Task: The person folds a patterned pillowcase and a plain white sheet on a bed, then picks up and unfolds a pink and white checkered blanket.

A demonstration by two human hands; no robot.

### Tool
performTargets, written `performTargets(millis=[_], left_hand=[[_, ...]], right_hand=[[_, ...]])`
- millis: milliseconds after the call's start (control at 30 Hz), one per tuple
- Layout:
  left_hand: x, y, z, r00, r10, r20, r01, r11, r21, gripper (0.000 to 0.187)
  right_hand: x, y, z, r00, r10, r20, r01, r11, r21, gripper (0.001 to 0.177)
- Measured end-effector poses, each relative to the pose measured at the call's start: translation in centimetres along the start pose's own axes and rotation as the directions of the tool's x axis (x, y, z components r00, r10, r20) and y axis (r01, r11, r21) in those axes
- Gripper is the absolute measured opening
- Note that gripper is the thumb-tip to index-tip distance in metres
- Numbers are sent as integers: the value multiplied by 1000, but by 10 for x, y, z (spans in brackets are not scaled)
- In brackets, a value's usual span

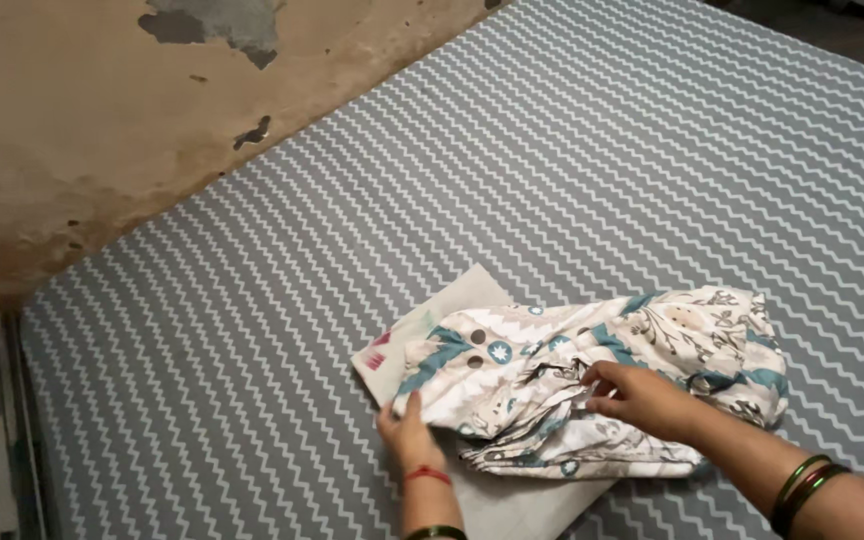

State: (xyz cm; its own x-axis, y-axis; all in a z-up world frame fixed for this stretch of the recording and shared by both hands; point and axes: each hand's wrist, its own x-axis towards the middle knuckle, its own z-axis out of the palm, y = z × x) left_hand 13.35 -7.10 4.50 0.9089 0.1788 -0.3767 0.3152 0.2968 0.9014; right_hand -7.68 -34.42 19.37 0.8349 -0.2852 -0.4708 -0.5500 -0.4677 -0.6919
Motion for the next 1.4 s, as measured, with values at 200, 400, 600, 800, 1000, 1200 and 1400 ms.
performTargets(millis=[200,400,600,800,1000,1200,1400], left_hand=[[-168,82,105,747,375,549,-547,816,186,42],[-244,127,128,692,251,676,-526,817,236,55],[-223,145,129,383,687,618,-914,379,145,68],[-231,162,163,355,420,835,-898,401,180,36],[-267,161,177,546,220,809,-786,468,403,23],[-281,164,170,520,196,831,-810,421,408,22],[-279,170,153,484,241,841,-833,423,358,24]], right_hand=[[13,-35,20,816,-490,-306,500,864,-50,100],[-4,-53,-23,925,-87,-371,217,921,325,57],[-27,-68,-107,963,-210,-169,254,916,311,47],[-71,-79,-170,950,-313,-2,300,908,291,33],[-107,-69,-203,939,-322,123,275,915,295,29],[-88,-46,-205,972,-236,-6,235,962,141,51],[-83,-54,-199,973,-230,36,223,965,136,50]])
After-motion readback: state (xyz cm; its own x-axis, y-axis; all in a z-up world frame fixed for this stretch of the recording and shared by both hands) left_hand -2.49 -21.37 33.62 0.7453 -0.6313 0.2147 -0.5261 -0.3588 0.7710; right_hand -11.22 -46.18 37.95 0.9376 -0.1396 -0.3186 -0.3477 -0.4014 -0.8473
